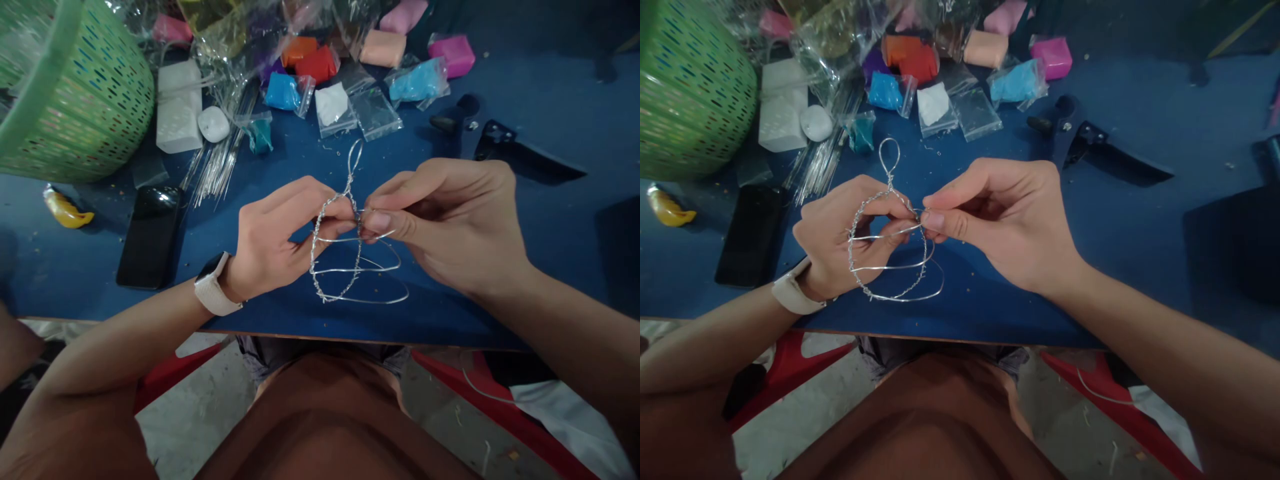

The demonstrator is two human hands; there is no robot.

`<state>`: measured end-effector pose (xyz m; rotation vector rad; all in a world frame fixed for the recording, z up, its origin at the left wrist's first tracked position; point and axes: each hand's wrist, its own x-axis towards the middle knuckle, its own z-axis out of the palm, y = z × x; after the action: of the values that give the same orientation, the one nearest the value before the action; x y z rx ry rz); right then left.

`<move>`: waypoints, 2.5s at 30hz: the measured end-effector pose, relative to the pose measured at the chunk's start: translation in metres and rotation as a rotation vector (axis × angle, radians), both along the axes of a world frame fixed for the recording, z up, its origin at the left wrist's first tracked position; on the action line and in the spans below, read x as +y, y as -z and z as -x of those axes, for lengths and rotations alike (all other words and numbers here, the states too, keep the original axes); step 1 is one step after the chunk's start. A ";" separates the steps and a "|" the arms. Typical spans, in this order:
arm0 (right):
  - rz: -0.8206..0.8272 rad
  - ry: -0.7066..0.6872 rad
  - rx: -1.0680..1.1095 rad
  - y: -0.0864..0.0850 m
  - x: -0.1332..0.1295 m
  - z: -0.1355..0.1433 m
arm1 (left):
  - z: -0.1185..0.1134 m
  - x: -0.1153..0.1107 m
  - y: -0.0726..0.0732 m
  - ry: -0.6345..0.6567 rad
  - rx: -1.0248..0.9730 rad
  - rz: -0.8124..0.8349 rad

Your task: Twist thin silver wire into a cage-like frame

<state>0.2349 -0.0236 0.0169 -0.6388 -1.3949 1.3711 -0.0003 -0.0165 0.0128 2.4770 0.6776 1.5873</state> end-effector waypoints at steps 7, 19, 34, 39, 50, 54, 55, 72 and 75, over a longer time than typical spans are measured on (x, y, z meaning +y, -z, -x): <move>0.034 -0.039 0.038 0.003 0.002 0.001 | -0.002 -0.004 -0.002 0.029 -0.031 -0.018; 0.025 -0.021 0.045 0.003 0.000 0.000 | -0.003 -0.005 0.002 -0.056 -0.018 -0.063; 0.109 -0.083 0.093 0.004 0.004 0.004 | -0.005 -0.011 0.001 -0.063 -0.020 0.030; 0.089 -0.067 0.076 0.003 0.003 0.002 | -0.006 -0.010 0.003 -0.150 -0.020 -0.047; 0.074 -0.073 0.104 0.003 0.005 0.005 | -0.004 -0.011 -0.003 -0.019 -0.018 0.037; 0.021 -0.140 0.160 0.008 0.007 0.004 | -0.005 -0.009 0.000 0.026 -0.047 0.061; 0.000 -0.170 0.181 0.009 0.008 0.004 | -0.006 -0.008 0.001 0.036 -0.056 0.046; -0.162 -0.311 0.324 0.030 0.028 0.020 | -0.012 -0.012 0.002 0.135 -0.122 0.076; -0.177 -0.311 0.303 0.029 0.028 0.020 | -0.010 -0.017 0.001 0.139 -0.130 0.156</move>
<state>0.2153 0.0047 -0.0123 -0.0914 -1.3839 1.4929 0.0097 -0.0338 0.0114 2.2365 0.5735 1.5645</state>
